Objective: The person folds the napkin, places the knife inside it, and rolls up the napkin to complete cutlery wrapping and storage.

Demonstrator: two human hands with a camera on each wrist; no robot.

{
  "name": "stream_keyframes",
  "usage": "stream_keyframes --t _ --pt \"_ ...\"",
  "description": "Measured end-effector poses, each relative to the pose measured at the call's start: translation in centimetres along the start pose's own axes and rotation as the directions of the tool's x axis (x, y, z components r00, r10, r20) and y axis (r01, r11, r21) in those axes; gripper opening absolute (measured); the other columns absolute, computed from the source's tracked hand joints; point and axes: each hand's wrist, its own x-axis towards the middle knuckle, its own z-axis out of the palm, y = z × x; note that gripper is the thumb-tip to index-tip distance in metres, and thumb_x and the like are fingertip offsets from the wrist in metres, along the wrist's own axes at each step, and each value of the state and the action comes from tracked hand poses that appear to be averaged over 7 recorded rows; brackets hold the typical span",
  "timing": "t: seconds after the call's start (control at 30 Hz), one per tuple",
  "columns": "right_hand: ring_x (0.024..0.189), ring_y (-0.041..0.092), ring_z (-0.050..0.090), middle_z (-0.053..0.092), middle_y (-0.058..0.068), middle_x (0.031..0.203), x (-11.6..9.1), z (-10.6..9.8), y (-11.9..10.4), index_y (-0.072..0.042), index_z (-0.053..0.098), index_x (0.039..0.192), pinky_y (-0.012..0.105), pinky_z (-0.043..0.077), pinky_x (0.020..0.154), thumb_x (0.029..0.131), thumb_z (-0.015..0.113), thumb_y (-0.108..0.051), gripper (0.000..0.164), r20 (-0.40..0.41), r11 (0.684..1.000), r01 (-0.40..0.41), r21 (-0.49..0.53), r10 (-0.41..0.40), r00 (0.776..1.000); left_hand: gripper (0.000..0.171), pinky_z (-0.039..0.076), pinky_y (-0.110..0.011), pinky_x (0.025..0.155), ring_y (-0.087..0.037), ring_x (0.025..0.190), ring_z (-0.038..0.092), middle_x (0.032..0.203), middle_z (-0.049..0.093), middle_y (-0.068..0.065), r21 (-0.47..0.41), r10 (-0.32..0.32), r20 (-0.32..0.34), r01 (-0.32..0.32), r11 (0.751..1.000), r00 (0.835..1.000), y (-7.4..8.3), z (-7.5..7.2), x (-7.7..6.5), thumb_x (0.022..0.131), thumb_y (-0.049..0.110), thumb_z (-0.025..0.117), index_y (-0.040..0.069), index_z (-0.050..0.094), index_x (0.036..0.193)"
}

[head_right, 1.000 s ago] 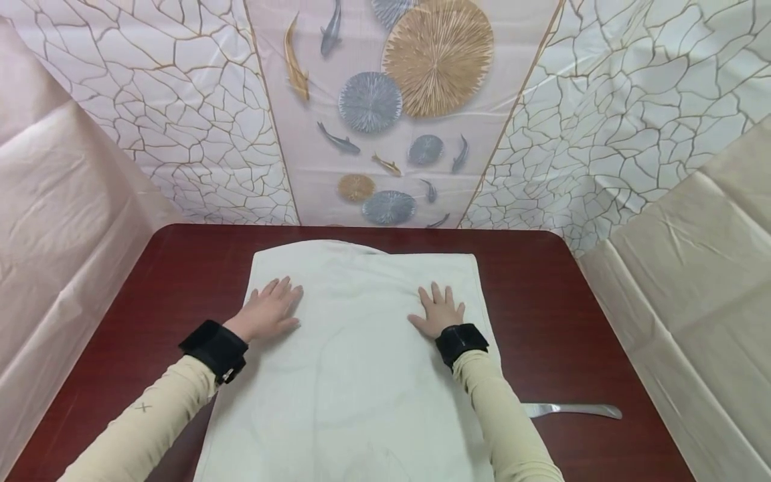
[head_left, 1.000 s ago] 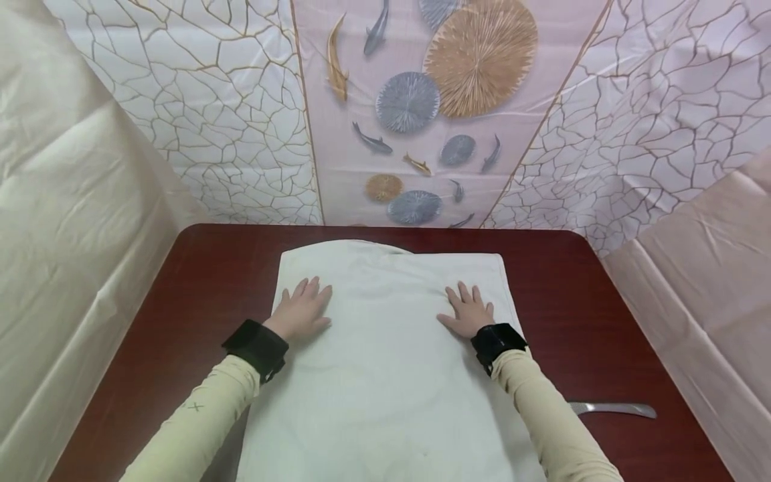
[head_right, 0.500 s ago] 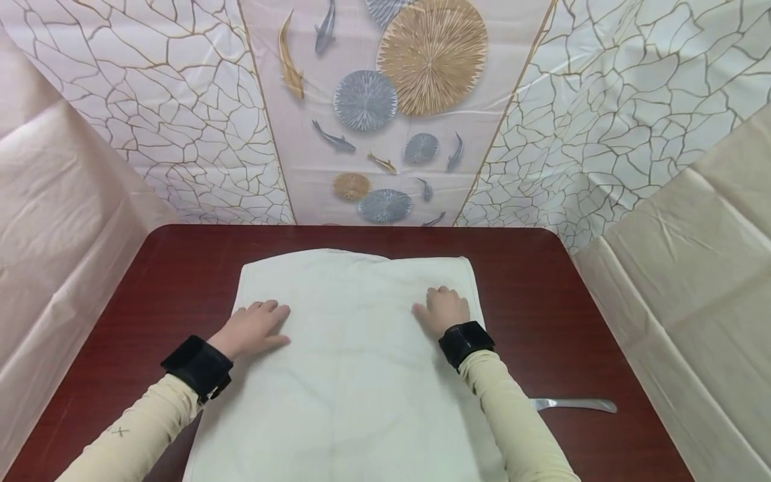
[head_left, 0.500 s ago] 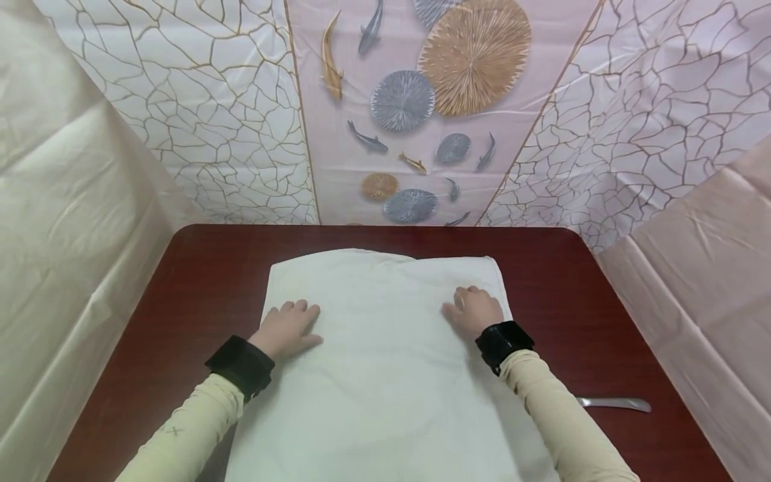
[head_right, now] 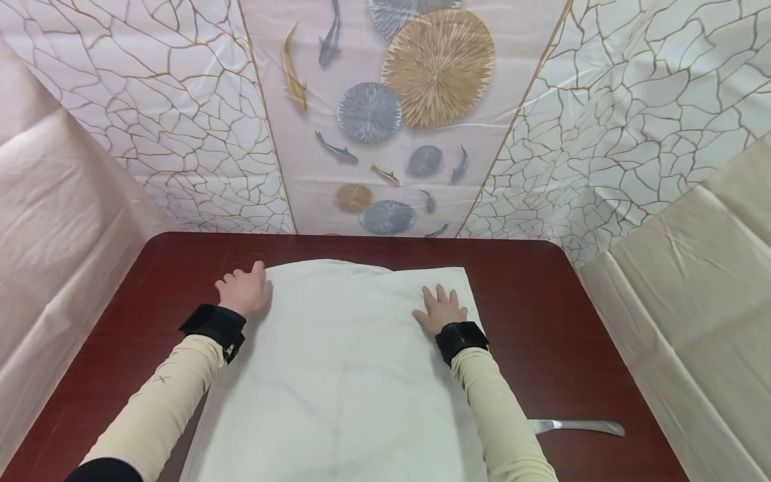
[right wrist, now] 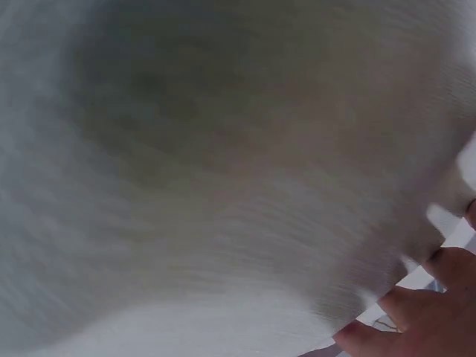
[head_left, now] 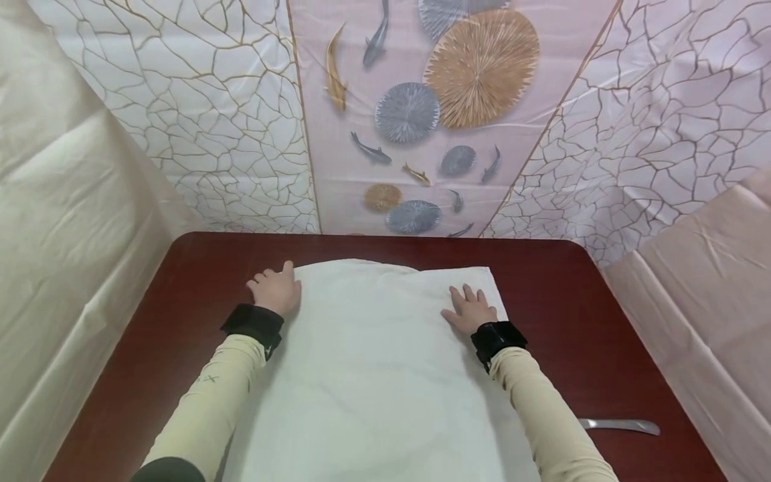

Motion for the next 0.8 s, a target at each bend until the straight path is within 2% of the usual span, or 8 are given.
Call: stream_keyframes --t 0.07,0.13,0.23,0.37,0.53,0.7,0.8 --pt "0.131 0.05 0.006 0.012 0.023 0.148 0.2 0.4 0.1 -0.01 0.023 0.145 0.067 0.016 0.095 0.09 0.048 -0.044 0.069 -0.003 1.0 0.008 -0.005 -0.008 1.0 0.033 0.032 -0.065 0.083 -0.053 0.097 0.048 0.105 0.051 -0.036 -0.01 0.012 -0.013 -0.013 1.0 1.0 -0.5 -0.1 0.4 0.093 0.018 0.044 0.005 0.036 0.123" --pt "0.131 0.049 0.006 0.012 0.022 0.148 0.6 0.9 0.5 -0.011 0.023 0.145 0.067 0.016 0.095 0.089 0.049 -0.048 0.072 -0.016 1.0 0.01 -0.029 -0.011 1.0 0.026 0.038 -0.061 0.079 -0.049 0.091 0.053 0.1 0.053 -0.032 -0.04 0.067 -0.039 -0.068 0.997 0.997 -1.0 -0.1 0.8 0.093 0.01 0.044 0.004 0.039 0.117" --pt "0.131 0.049 0.007 0.011 0.021 0.148 1.5 1.5 1.3 -0.012 0.022 0.145 0.067 0.017 0.095 0.087 0.047 -0.053 0.075 -0.024 0.998 0.002 -0.069 -0.004 1.0 0.024 0.047 -0.052 0.072 -0.042 0.083 0.057 0.099 0.049 -0.027 -0.075 0.15 -0.065 -0.155 0.985 0.986 -1.5 -0.2 1.0 0.088 -0.002 0.048 -0.003 0.047 0.112" --pt "0.131 0.049 0.006 0.012 0.022 0.148 1.6 1.4 1.6 -0.011 0.023 0.145 0.068 0.017 0.094 0.086 0.049 -0.053 0.077 -0.005 0.998 -0.023 -0.061 0.023 1.0 0.03 0.05 -0.044 0.068 -0.036 0.082 0.057 0.118 0.041 -0.024 -0.047 0.215 -0.07 -0.219 0.975 0.974 -2.0 -0.1 0.9 0.086 -0.007 0.05 -0.011 0.05 0.116" --pt "0.132 0.046 0.004 0.01 0.024 0.147 0.4 0.6 0.7 -0.007 0.022 0.144 0.066 0.016 0.097 0.088 0.05 -0.046 0.074 0.002 0.999 -0.03 -0.034 0.03 1.0 0.045 0.047 -0.041 0.061 -0.029 0.077 0.052 0.141 0.021 -0.019 0.007 0.241 -0.101 -0.242 0.97 0.965 -2.3 0.1 0.7 0.089 -0.009 0.041 -0.012 0.033 0.133" --pt "0.133 0.044 0.01 0.02 0.025 0.145 -1.1 0.3 -0.3 -0.002 0.032 0.14 0.063 0.018 0.098 0.088 0.055 -0.037 0.067 -0.074 0.999 0.02 -0.047 -0.023 0.997 0.068 0.042 -0.037 0.055 -0.027 0.076 0.047 0.149 0.0 -0.014 -0.056 0.212 -0.103 -0.218 0.974 0.972 -2.4 0.0 0.6 0.083 -0.017 0.041 -0.007 0.009 0.142" --pt "0.132 0.045 0.015 0.025 0.024 0.144 -1.6 0.3 -0.4 -0.003 0.036 0.138 0.064 0.021 0.096 0.086 0.056 -0.04 0.067 -0.05 0.995 0.048 -0.086 -0.053 0.997 0.073 0.04 -0.034 0.052 -0.026 0.073 0.045 0.15 -0.005 -0.011 -0.066 0.206 -0.119 -0.214 0.975 0.971 -2.5 -0.4 0.6 0.081 -0.018 0.042 -0.005 0.005 0.143"
